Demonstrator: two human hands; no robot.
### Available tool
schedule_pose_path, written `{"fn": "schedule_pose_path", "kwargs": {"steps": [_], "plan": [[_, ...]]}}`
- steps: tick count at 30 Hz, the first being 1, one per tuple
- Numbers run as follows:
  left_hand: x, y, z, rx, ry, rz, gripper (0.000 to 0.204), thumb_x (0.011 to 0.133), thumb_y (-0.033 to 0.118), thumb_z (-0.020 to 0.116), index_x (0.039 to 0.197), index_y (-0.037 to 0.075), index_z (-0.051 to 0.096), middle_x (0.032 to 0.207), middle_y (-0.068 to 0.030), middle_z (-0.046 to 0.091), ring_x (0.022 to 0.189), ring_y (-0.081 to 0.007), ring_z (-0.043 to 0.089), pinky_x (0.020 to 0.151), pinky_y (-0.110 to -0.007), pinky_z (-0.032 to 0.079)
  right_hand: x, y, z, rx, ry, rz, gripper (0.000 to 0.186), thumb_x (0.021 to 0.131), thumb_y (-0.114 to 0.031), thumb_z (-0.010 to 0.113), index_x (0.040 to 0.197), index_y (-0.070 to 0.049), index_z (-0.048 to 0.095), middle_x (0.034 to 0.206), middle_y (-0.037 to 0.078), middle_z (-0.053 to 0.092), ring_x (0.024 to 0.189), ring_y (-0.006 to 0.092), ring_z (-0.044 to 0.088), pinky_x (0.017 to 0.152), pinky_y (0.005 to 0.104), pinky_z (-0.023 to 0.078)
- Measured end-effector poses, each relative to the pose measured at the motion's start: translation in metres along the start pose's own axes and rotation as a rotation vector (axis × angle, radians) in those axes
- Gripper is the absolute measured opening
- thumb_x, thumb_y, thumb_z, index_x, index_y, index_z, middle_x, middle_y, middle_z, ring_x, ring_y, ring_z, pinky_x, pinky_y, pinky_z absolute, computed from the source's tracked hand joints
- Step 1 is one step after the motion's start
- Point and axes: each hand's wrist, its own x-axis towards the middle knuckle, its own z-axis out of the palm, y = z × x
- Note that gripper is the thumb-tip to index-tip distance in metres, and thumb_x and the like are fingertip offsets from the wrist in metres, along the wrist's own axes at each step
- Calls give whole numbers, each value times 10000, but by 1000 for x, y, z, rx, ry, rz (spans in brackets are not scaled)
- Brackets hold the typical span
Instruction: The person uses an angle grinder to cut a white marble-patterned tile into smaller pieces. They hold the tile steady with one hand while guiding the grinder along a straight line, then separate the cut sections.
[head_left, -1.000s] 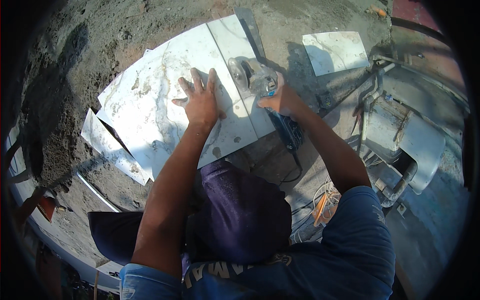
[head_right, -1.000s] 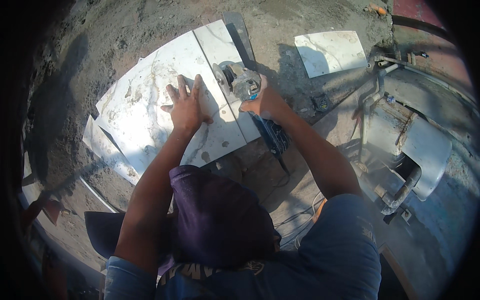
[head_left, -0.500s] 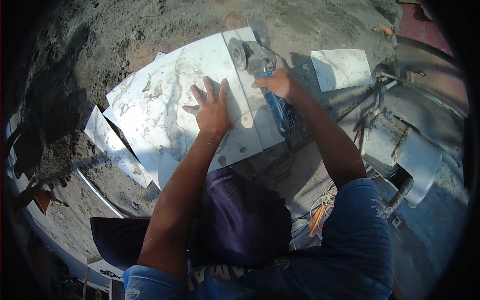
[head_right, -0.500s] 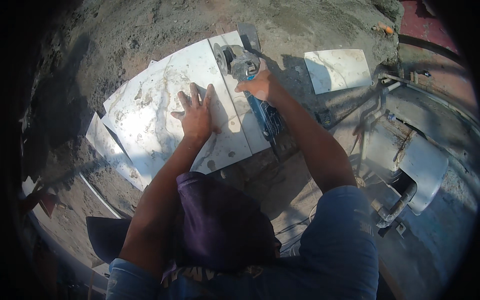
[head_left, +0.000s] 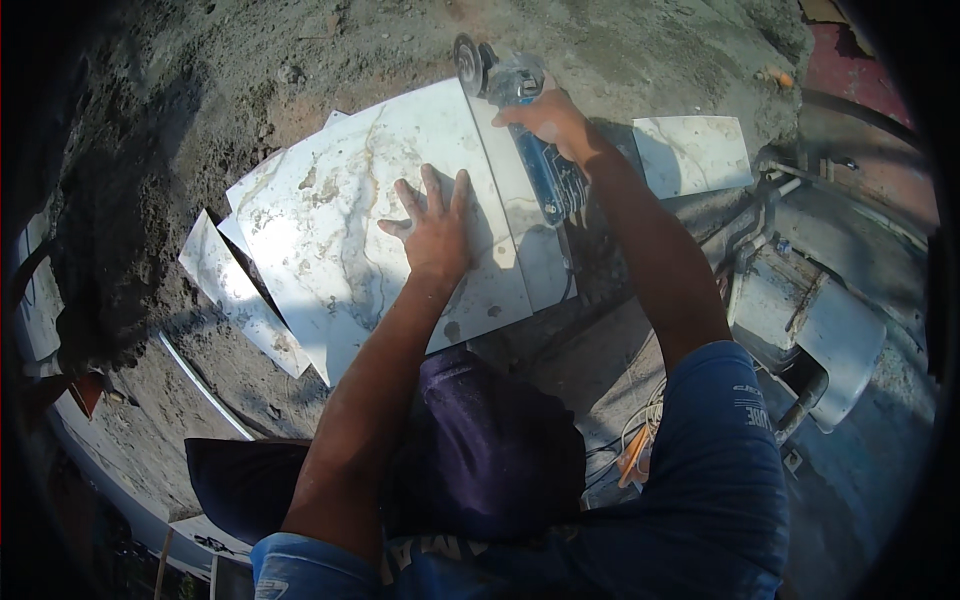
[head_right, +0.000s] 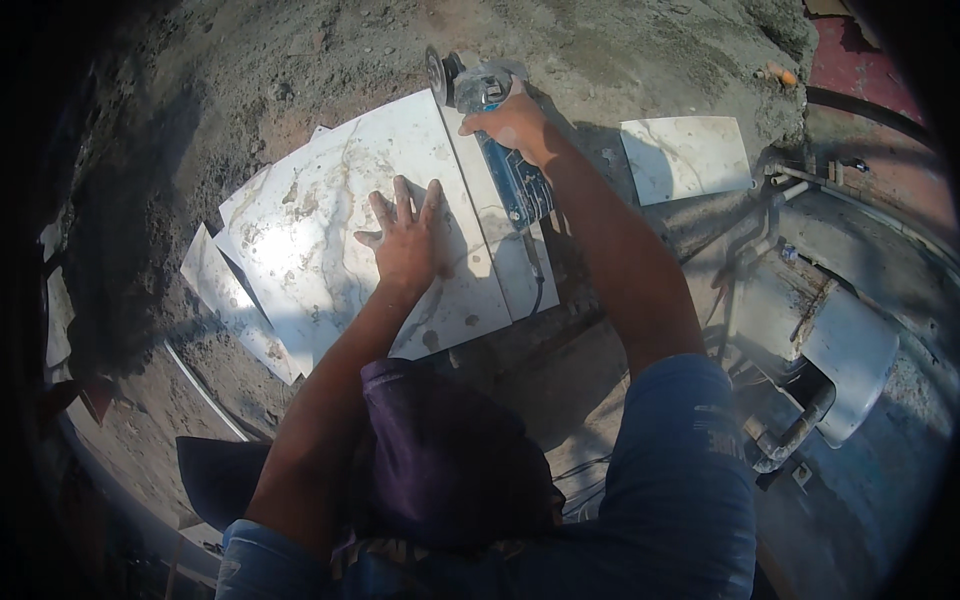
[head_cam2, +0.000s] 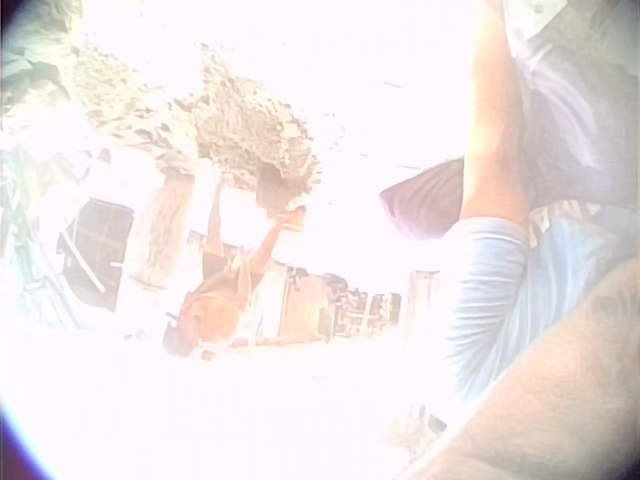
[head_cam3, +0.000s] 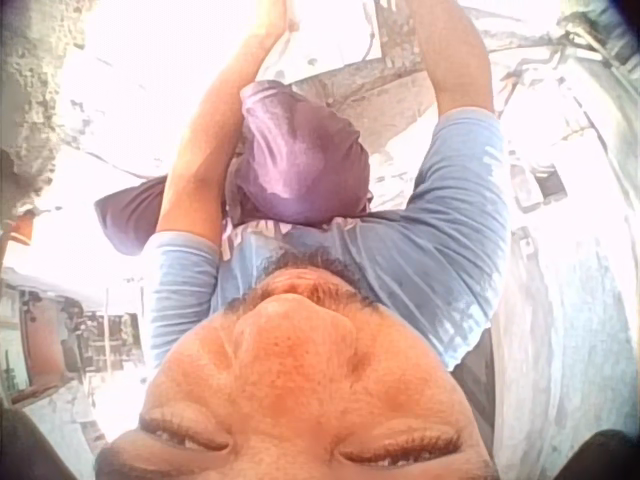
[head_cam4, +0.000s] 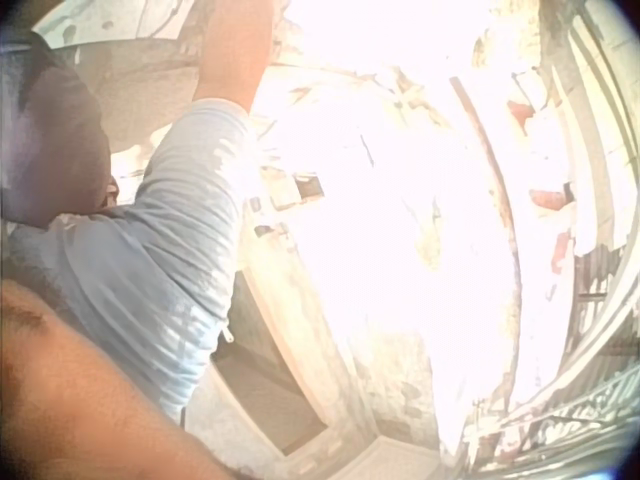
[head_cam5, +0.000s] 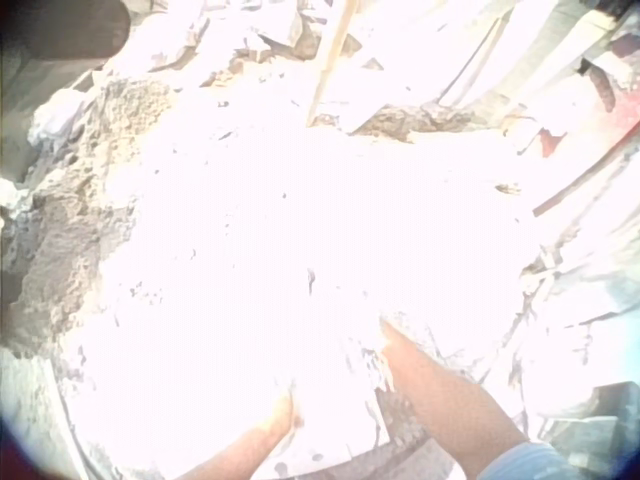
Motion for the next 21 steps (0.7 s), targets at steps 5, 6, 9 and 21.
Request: {"fn": "schedule_pose_path", "kwargs": {"steps": [5, 6, 9, 21], "plan": [[-4, 3, -15, -41, -58, 2, 1264, 655, 274, 945, 1641, 324, 155, 1710, -160, 82, 1522, -564, 74, 1022, -878, 276, -3, 0, 0, -20, 22, 15, 634, 631, -396, 907, 986, 96, 725, 993, 204, 743, 873, 277, 713, 781, 380, 557], [-4, 1, -13, -39, -49, -3, 1272, 647, 273, 950, 1640, 326, 157, 1710, -160, 84, 1523, -563, 75, 1021, -878, 280, -8, -2, 0, -34, 5, 25, 657, 630, -397, 909, 1017, 97, 714, 1010, 203, 740, 883, 275, 713, 786, 380, 559], [-5, -1, -11, -38, -37, -6, 1286, 631, 282, 959, 1638, 330, 161, 1709, -160, 87, 1523, -560, 83, 1018, -874, 294, -30, 5, 3, -45, -3, 38, 698, 647, -388, 908, 1085, 108, 687, 1035, 202, 732, 891, 266, 706, 790, 375, 558], [-3, 4, -4, -11, 27, -14, 1354, 538, 297, 998, 1627, 373, 197, 1706, -142, 135, 1530, -527, 140, 1029, -851, 326, -124, 91, 20, -130, -56, -2, 1086, 689, -367, 890, 1483, 100, 316, 1244, 296, 666, 1178, 371, 659, 999, 381, 513]]}}
